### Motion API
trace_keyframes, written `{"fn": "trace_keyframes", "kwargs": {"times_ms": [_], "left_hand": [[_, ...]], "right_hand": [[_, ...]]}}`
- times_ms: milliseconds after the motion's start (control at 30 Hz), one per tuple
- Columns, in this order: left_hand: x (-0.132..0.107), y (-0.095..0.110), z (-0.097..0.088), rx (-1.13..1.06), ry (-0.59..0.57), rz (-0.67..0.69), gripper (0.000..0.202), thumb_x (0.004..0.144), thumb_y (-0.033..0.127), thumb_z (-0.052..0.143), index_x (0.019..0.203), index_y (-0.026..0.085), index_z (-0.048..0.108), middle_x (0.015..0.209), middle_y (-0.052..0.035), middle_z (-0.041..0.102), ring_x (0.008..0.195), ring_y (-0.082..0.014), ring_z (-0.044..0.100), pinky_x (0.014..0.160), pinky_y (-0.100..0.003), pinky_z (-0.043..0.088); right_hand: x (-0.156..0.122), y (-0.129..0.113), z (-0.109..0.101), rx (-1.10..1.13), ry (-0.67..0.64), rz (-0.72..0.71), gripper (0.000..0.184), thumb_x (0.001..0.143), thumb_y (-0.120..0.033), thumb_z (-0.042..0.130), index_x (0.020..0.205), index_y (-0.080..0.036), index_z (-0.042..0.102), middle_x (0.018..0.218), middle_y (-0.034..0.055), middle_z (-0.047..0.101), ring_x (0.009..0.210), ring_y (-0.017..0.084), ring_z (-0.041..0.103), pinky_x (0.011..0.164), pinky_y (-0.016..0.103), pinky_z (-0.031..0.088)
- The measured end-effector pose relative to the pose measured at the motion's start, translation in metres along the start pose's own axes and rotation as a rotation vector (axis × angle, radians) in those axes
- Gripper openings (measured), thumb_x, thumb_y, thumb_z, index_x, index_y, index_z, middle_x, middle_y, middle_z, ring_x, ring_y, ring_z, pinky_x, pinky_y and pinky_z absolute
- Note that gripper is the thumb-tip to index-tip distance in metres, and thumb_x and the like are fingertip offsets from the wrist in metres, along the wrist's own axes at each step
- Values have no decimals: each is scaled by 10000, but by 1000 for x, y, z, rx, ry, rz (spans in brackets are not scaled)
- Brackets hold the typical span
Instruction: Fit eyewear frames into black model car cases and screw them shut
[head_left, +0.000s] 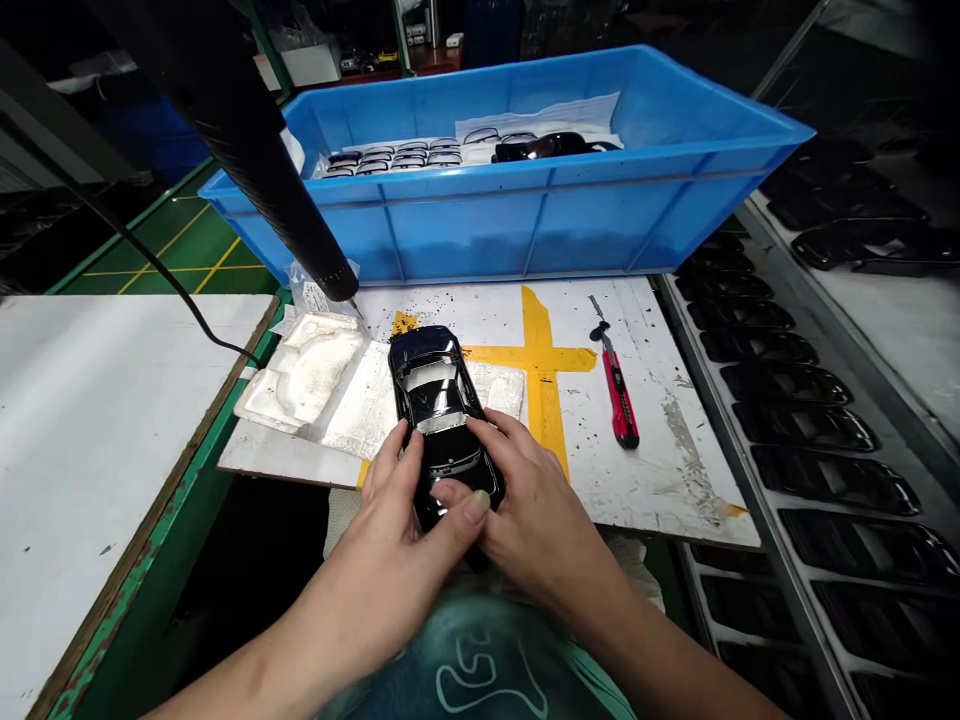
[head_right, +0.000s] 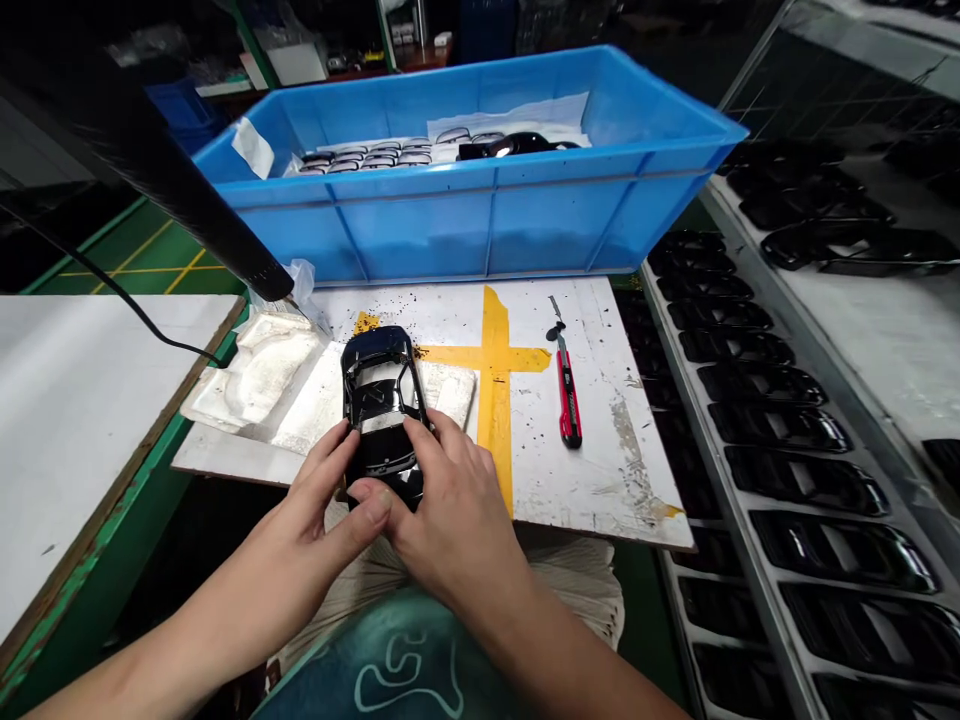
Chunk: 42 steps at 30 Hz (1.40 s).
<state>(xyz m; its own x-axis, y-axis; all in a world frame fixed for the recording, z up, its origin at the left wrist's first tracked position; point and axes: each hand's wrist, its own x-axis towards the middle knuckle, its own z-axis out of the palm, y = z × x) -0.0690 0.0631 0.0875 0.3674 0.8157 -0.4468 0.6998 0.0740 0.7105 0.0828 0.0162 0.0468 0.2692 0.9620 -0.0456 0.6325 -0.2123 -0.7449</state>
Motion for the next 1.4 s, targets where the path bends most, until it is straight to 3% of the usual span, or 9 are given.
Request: {"fn": "trace_keyframes", "kwargs": {"times_ms": [233,533,867,1000,1133,1267,1400], "left_hand": [[-2,9,2,56,48,-32,946,809,733,547,1546,212,266,1658,-24,127,1534,-252,96,1250,-458,120],[0,27,1,70,76,-77,895,799,705,601,1513,223,359,1644,-74,192,1525,-309,112,1237,-493,146],[-1,21,12,57,115,-69,915,802,677,635,1539,250,299,1654,-47,127,1524,-311,61,1238,-506,87],[3,29,10,-12,99,-89,869,786,693,644,1503,279,380,1649,-31,141,1518,-336,81,1230,-538,101],[5,35,8,8,114,-80,829,770,686,665,1458,269,462,1635,-57,198,1503,-367,127,1224,-553,116],[1,30,10,62,111,-78,863,791,678,644,1499,252,393,1637,-60,182,1508,-347,107,1230,-540,95],[-2,29,10,28,126,-99,880,795,680,640,1511,247,368,1639,-52,164,1513,-337,121,1232,-543,116]], "right_hand": [[2,1,2,-36,65,-79,542,910,-487,543,1379,-218,509,1410,80,505,1258,274,514,1028,491,434],[-2,3,1,-60,84,-103,562,917,-486,536,1397,-194,517,1438,109,489,1255,304,506,1031,498,423],[-3,0,0,-144,106,-130,571,935,-490,517,1386,-140,529,1423,161,504,1210,328,530,1015,501,430],[0,-3,-4,-119,108,-124,541,915,-508,547,1329,-161,568,1346,146,561,1170,319,553,978,484,453],[0,-3,-2,-104,144,-137,494,928,-485,529,1293,-159,595,1282,144,593,1158,310,551,1023,495,410],[-3,-1,4,-128,168,-151,548,928,-470,547,1354,-126,556,1362,180,541,1224,324,510,1119,514,313],[-2,-2,6,-135,167,-153,551,928,-449,541,1355,-101,548,1358,200,533,1224,338,500,1098,514,335]]}}
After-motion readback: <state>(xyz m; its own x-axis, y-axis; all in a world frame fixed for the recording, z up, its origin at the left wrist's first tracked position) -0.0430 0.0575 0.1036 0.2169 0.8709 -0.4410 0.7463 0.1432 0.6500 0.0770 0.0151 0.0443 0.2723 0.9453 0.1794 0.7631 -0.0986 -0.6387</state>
